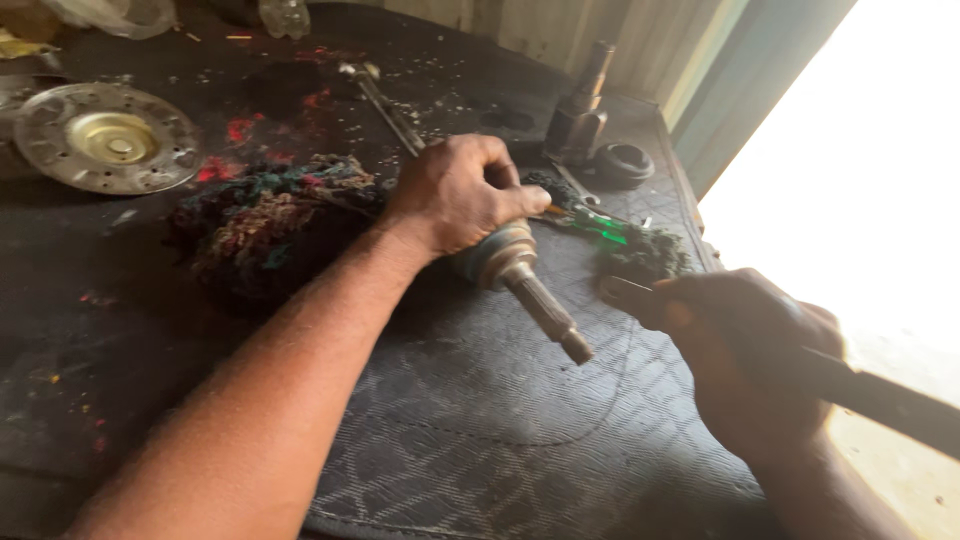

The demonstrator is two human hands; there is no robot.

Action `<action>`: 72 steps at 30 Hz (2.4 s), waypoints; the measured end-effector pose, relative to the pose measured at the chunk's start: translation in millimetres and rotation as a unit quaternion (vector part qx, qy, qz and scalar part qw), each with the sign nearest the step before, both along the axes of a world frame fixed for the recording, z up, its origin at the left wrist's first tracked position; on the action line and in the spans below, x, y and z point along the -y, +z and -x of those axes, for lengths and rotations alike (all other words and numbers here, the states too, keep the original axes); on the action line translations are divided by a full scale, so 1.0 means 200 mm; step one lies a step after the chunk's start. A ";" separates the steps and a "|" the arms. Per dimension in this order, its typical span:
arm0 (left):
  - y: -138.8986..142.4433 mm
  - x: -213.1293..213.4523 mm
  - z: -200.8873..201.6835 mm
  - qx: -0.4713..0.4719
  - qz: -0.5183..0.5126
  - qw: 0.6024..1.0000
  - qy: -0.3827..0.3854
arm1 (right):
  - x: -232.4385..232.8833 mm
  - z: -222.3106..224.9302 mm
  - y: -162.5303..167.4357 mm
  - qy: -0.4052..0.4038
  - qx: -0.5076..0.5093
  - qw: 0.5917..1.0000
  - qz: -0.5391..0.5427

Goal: The person holds a metal shaft with a rubber boot in the left hand and uses a flat file in the right hand to file the splined end of the shaft. The person repeatedly rotates the shaft and continues filing along its length.

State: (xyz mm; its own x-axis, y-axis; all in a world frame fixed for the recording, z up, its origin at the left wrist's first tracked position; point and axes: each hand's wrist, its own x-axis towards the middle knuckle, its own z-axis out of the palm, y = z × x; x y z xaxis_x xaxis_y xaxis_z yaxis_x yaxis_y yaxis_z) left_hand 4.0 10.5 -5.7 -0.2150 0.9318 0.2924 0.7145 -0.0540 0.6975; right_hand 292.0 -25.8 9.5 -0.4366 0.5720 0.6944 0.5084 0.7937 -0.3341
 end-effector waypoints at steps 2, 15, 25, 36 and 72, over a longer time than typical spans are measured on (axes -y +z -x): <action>-0.01 -0.01 -0.01 -0.012 0.001 1.000 0.003 | 0.01 0.01 -0.01 -0.004 0.015 1.000 -0.024; 0.03 0.04 0.00 -0.024 -0.041 0.999 -0.012 | 0.10 0.09 0.04 0.053 0.037 0.998 -0.016; 0.03 0.04 0.00 -0.008 -0.010 1.000 -0.016 | 0.14 0.14 0.06 0.061 0.049 0.997 0.009; 0.06 0.06 0.01 -0.014 -0.024 1.000 -0.009 | 0.10 0.20 0.11 0.056 0.110 0.992 0.039; 0.05 0.05 0.06 0.027 -0.032 0.997 -0.058 | -0.05 0.00 -0.01 0.029 -0.068 0.997 -0.011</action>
State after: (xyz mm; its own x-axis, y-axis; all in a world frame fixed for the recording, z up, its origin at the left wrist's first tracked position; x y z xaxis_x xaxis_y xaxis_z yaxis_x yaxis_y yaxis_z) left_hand -7.9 1.1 3.4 -0.1234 0.9310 0.3435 0.6618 -0.1807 0.7275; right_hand 292.4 -16.6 8.3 -0.3703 0.5330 0.7608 0.4127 0.8281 -0.3793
